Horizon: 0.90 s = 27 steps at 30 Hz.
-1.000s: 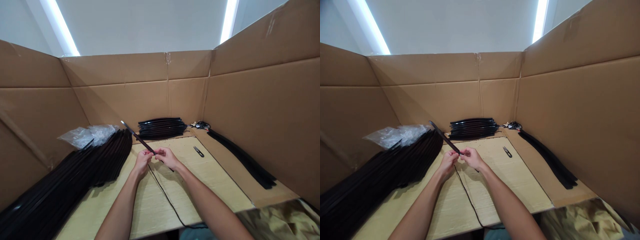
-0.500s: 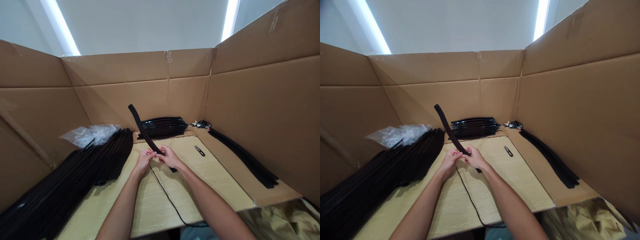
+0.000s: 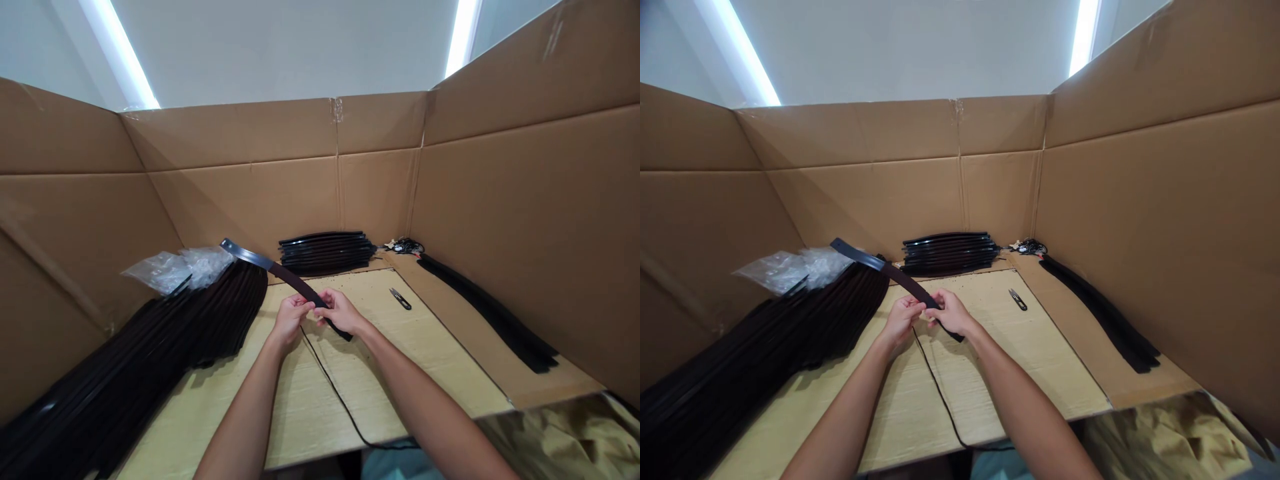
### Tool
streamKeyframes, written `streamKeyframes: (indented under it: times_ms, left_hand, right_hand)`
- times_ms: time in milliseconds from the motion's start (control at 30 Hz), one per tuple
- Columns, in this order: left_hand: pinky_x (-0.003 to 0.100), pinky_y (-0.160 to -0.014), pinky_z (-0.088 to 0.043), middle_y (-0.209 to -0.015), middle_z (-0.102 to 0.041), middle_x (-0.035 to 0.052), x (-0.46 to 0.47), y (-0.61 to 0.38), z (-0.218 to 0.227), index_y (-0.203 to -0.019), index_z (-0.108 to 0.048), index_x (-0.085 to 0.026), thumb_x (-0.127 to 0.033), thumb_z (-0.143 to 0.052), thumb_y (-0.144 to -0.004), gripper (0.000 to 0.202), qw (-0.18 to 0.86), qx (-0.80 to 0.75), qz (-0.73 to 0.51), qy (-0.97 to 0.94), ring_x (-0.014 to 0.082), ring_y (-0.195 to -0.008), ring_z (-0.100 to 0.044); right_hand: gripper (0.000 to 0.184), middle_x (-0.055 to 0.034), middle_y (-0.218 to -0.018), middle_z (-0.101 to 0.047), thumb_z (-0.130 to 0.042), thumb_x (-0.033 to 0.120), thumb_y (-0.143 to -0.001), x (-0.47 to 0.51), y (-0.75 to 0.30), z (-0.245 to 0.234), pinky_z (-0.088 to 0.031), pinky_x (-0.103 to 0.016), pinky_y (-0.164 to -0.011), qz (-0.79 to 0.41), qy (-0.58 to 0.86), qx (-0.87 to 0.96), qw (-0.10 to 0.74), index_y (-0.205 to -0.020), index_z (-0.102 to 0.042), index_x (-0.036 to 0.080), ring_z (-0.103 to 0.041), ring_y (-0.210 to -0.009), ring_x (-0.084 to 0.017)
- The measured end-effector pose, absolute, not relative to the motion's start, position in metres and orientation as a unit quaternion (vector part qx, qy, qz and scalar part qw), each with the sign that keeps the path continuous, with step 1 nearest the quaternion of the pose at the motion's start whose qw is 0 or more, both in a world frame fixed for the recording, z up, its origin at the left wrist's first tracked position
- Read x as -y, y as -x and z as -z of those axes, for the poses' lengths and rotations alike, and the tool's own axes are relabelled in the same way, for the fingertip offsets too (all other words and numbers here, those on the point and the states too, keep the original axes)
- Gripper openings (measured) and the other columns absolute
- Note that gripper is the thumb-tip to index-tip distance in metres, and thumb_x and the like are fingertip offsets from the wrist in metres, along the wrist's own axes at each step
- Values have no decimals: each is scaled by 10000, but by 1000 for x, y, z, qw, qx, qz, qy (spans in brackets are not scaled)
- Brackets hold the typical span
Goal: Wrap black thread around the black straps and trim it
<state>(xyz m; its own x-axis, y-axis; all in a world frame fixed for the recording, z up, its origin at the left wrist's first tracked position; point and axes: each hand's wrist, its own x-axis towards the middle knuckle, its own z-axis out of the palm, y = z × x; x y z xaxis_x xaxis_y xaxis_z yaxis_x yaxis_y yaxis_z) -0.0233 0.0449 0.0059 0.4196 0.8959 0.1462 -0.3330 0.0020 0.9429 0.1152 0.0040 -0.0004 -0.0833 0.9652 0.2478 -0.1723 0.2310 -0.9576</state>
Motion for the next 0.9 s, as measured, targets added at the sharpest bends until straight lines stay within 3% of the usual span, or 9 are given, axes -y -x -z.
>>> streamKeyframes:
  times_ms: [100,233,333,467,700,900]
  left_hand:
    - [229,-422,-339,-486,-583,7,-43,22,-7,-576,-602,-120,-312,-864,-473,340,660,-258,-461,-533,119,-416,-522]
    - [222,-402,-306,-460,-552,10,-41,23,-7,-537,-551,-128,-365,-860,-503,391,667,-251,-449,-539,129,-420,-536]
    - [195,-371,-188,-456,-549,14,-42,23,-6,-546,-548,-119,-366,-858,-517,397,668,-252,-448,-538,61,-359,-418]
    - [185,-378,-84,-413,-456,-55,-43,22,-4,-566,-526,-133,-369,-859,-509,412,663,-253,-471,-523,1,-338,-227]
    - [182,-382,-83,-412,-291,-119,-39,19,-8,-577,-489,-154,-361,-848,-513,420,661,-237,-504,-503,0,-354,-174]
    - [176,-367,-148,-414,-300,-123,-38,17,-7,-619,-486,-161,-376,-840,-541,422,665,-228,-508,-497,11,-344,-211]
  right_hand:
    - [387,33,-654,-683,-806,341,-597,-2,-114,-2,-439,-220,-426,-508,364,540,563,-785,-496,205,-602,-470,-120]
    - [372,5,-607,-687,-719,493,-693,0,-115,-7,-400,-208,-420,-507,365,533,570,-782,-534,182,-562,-428,-98]
    - [399,8,-556,-659,-692,545,-710,1,-115,-10,-382,-209,-413,-504,373,524,577,-730,-557,170,-540,-412,-94]
    - [424,13,-553,-646,-720,559,-671,2,-111,-12,-376,-208,-417,-503,386,501,588,-681,-545,173,-527,-412,-87]
    - [434,36,-504,-592,-707,571,-677,4,-106,-16,-309,-198,-373,-503,403,471,602,-648,-514,183,-459,-367,-69]
    - [460,35,-483,-585,-711,588,-666,5,-103,-18,-294,-195,-356,-507,392,465,611,-630,-476,194,-451,-350,-72]
